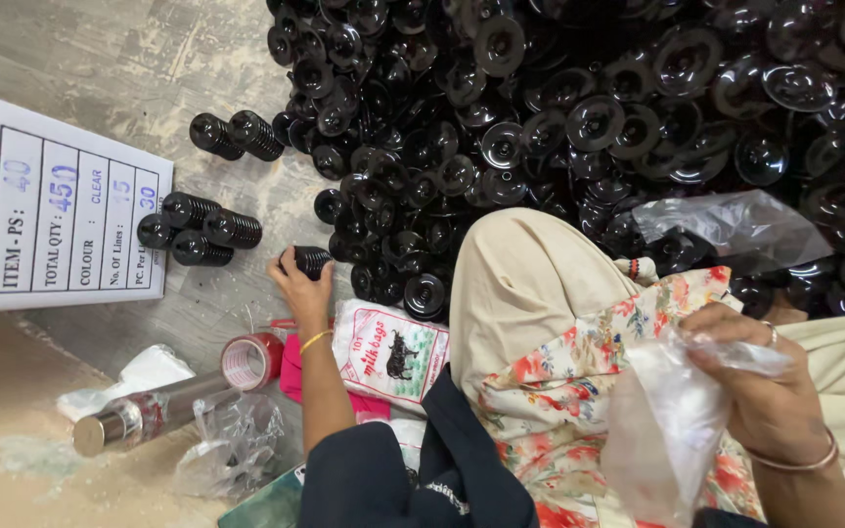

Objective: The person sits on the floor and packs black plastic bottle caps into small clear plastic bags one at a time, placing each filled bag aside and picking up the next cap. A sign with item and quantity details lies beside them on the floor.

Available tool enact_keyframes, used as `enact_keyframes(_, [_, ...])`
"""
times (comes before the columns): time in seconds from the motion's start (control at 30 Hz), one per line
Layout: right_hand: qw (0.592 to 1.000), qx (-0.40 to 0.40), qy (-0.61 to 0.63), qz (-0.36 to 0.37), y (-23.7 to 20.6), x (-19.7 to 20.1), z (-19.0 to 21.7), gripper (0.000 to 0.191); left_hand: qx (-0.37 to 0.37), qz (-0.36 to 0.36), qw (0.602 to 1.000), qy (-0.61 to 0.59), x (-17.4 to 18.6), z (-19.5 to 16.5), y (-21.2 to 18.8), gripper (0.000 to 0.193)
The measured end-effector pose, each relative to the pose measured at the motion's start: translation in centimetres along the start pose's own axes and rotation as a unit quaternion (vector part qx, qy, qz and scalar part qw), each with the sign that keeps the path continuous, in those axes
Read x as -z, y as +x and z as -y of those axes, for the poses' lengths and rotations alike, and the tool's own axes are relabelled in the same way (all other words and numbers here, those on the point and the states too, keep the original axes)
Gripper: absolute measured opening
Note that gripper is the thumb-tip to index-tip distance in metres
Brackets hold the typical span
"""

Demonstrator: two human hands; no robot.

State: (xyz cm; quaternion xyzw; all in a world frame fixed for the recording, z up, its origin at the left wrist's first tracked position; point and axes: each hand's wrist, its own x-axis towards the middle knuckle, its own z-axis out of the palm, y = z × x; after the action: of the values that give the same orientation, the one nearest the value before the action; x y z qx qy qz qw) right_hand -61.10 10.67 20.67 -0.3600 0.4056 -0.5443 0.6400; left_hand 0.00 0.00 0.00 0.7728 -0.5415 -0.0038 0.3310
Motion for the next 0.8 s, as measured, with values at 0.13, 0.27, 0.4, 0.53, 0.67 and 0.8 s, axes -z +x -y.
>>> enact_keyframes(0.13, [0.995,-0.059,-0.031,-0.077,-0.8,0.5,-1.7,0.019,0.023,-0.001,0.999,-0.028,0.4,-1.4,-0.3,0.082])
enact_keyframes(0.27, [0.995,-0.003,0.018,-0.102,-2.4,2.2,-1.7,0.012,0.028,-0.063,0.996,-0.052,1.4,-2.5,-0.2,0.078])
enact_keyframes(0.4, [0.993,0.031,-0.013,-0.117,-3.3,2.6,-0.5,0.01,0.037,-0.181,0.98,-0.079,3.6,-6.5,-0.7,0.083])
enact_keyframes(0.53, [0.995,0.022,-0.027,-0.09,-2.8,0.7,0.2,0.008,-0.091,-0.074,0.971,-0.209,5.1,-15.1,-4.4,0.083])
enact_keyframes(0.67, [0.994,0.106,-0.031,0.016,-2.2,-2.0,-0.1,0.004,-0.251,0.046,0.928,-0.27,6.2,-25.3,-9.1,0.078])
enact_keyframes(0.8, [0.996,0.012,-0.036,-0.076,-3.4,-3.2,0.0,0.011,-0.3,0.162,0.913,-0.222,6.4,-30.5,-10.6,0.078])
